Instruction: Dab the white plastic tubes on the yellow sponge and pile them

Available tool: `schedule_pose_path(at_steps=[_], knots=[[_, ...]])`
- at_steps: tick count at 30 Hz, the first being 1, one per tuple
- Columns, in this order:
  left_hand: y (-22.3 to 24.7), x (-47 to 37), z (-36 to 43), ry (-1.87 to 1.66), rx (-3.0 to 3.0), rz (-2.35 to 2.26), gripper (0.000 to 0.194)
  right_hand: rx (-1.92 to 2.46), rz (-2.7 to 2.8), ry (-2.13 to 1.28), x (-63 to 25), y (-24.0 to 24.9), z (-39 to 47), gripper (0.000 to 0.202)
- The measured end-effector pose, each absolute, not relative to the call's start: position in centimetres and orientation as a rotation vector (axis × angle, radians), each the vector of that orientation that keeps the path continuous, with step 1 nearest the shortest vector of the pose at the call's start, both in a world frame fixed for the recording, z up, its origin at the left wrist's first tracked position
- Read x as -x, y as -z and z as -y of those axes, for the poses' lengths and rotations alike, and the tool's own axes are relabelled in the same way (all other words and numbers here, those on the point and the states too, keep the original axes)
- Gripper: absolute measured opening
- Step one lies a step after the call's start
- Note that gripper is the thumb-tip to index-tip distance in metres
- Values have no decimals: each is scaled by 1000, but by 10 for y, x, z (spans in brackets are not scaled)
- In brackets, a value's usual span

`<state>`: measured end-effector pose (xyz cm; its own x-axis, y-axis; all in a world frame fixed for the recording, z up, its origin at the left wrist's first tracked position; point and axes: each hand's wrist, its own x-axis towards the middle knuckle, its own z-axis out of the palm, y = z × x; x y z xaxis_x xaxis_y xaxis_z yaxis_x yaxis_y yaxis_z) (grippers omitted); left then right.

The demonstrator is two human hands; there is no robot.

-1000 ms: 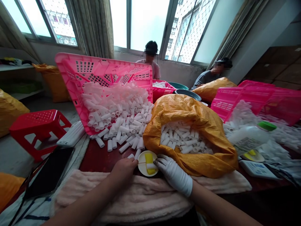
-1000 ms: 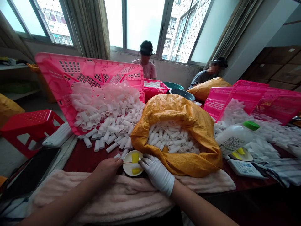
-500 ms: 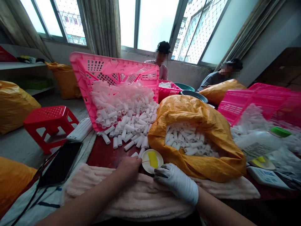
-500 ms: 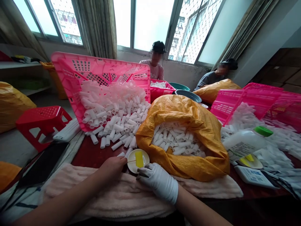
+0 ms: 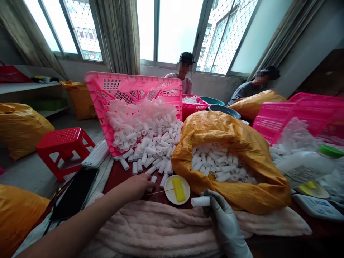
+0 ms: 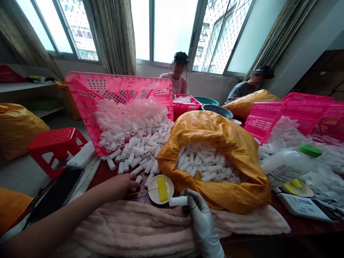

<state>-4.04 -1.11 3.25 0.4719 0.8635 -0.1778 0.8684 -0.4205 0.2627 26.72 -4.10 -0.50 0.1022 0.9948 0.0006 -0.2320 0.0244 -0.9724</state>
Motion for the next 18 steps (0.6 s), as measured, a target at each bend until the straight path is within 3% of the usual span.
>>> schedule_pose_path(at_steps=[5, 12, 18], knots=[[-13, 35, 10, -65, -2378, -1606, 19, 1137, 962, -1279, -256, 5, 44, 37], [-36, 24, 42, -696, -1973, -1491, 32, 998, 900, -1488, -216, -20, 30, 42], [-51, -12, 67, -711, -1916, -1293, 18, 925, 989, -1572, -203, -38, 35, 38]])
